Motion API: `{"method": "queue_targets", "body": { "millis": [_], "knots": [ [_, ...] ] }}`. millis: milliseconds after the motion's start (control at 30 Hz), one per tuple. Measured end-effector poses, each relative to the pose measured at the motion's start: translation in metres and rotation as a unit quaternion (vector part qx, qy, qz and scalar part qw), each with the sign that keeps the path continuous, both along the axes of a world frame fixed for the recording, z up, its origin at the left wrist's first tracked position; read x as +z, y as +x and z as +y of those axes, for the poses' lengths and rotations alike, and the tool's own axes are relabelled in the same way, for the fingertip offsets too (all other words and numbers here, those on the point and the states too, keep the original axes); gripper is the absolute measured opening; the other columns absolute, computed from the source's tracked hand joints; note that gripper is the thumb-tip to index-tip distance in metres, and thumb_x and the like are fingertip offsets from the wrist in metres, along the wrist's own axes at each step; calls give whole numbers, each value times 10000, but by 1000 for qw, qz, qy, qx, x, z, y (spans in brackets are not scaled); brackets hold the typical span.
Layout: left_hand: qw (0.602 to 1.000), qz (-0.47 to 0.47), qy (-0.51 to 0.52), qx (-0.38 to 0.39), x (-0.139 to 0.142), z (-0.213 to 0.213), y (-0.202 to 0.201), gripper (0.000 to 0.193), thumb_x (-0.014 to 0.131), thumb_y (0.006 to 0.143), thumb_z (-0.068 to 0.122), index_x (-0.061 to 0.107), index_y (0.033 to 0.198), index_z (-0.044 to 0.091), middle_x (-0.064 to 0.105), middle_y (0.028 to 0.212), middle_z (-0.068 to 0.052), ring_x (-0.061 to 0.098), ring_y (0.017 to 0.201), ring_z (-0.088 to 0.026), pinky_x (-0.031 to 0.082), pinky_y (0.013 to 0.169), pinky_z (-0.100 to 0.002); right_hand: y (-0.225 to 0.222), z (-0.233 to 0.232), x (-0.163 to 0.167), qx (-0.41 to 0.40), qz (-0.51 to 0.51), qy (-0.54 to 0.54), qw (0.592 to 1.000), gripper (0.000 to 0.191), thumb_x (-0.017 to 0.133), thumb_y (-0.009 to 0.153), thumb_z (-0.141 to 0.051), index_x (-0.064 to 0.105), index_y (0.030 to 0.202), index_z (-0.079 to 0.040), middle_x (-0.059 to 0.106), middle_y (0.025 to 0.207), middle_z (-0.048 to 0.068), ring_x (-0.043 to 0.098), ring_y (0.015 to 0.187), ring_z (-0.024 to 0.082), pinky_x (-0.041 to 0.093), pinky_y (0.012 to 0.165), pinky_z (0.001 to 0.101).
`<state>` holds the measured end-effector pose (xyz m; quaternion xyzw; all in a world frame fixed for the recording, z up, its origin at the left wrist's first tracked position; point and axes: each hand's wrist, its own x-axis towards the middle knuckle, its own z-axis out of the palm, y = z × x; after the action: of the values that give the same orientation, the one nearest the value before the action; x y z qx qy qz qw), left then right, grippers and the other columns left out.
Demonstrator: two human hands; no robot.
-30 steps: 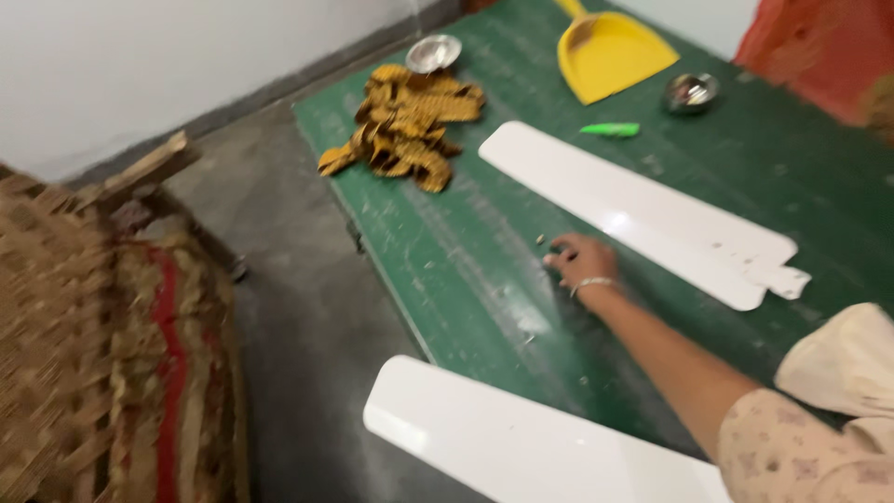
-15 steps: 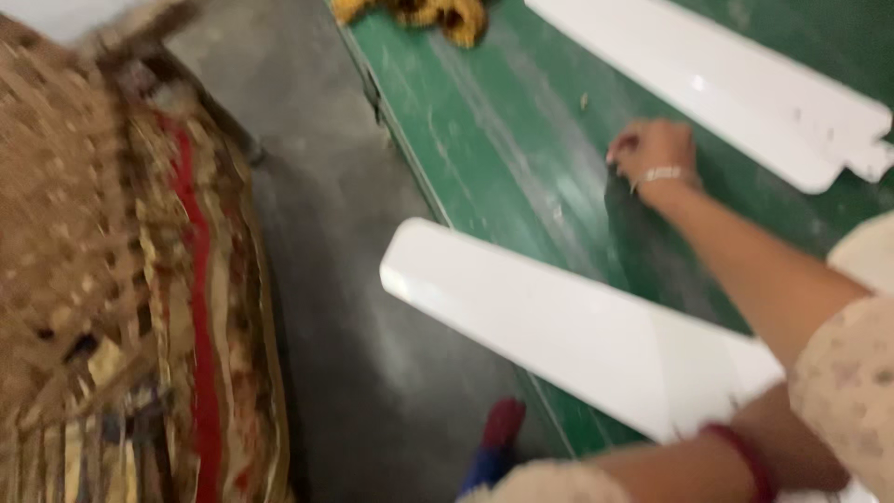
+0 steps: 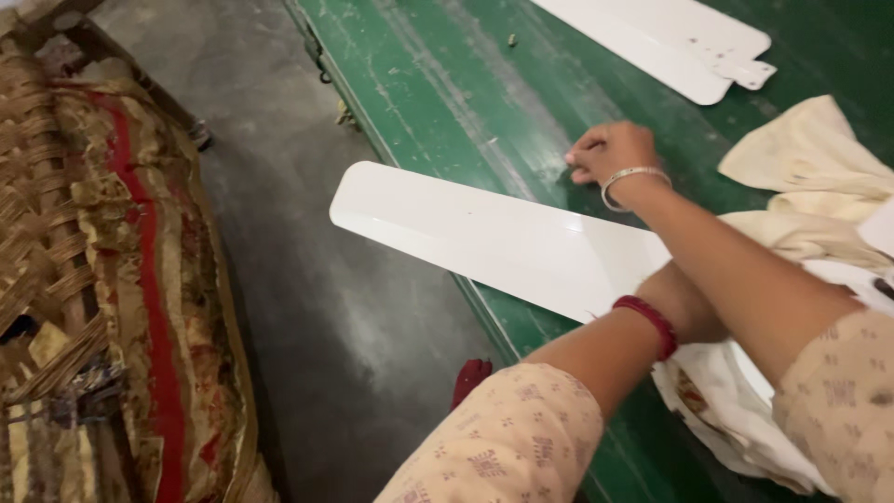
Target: The person attaches white fan blades to the motor hub of a ceiling fan lying on a cloth-covered table, aligning each blade bracket with the hub and threading small screws by hand to secure the blades.
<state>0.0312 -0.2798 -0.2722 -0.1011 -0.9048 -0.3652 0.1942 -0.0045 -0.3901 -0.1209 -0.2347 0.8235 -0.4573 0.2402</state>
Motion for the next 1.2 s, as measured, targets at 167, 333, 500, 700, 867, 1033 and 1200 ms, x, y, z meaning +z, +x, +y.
{"method": "queue_targets", "body": {
  "millis": [167,333,500,700,867,1033,1200],
  "knots": [
    [989,-148,-19,-2,15,-3,10,312,605,895,295,725,1105,99,748,1143,-194,704,1068,-367,541,934,-453,7,42,17,-45,-201,-97,974,143,736,885,-50,708,928,83,764,910,177,773,777,227,645,696,316],
    [997,-51,-55,-8,37,-3,17,305,620,877,280,723,1095,95,747,1094,-200,711,984,-379,543,885,-488,15,99,28,-91,-302,-208,926,227,742,897,-111,681,1022,68,757,969,180,772,844,224,652,742,269],
    [971,-237,-40,15,51,-2,21,263,685,833,244,734,1032,79,744,1011,-213,711,937,-390,561,835,-483,20,143,33,-183,-347,-315,864,209,763,914,-108,678,1047,28,725,988,73,715,872,146,596,733,195],
    [979,-198,-56,-4,56,0,23,230,707,823,222,725,982,57,750,957,-188,711,901,-388,562,782,-497,33,200,19,-241,-342,-357,835,231,723,876,-69,702,1087,23,758,1026,53,716,882,129,597,773,198],
    [974,-172,-149,-13,62,-1,28,244,798,781,306,772,905,97,730,930,-174,704,912,-370,563,793,-496,50,269,-6,-276,-77,-266,920,200,751,856,-1,636,993,88,721,914,124,726,811,198,626,766,309],
    [975,-181,-130,-9,70,-1,28,240,798,773,281,779,966,140,732,925,-163,707,902,-361,562,785,-490,93,331,-40,-255,138,49,956,182,823,800,-145,733,905,-26,808,802,64,795,742,112,626,705,291],
    [969,-191,-157,-16,72,0,29,230,801,782,293,786,948,133,739,921,-149,707,909,-347,559,802,-478,96,344,-57,-194,359,80,910,199,804,802,-204,728,941,-83,741,882,55,726,762,222,582,684,343]
  ]
}}
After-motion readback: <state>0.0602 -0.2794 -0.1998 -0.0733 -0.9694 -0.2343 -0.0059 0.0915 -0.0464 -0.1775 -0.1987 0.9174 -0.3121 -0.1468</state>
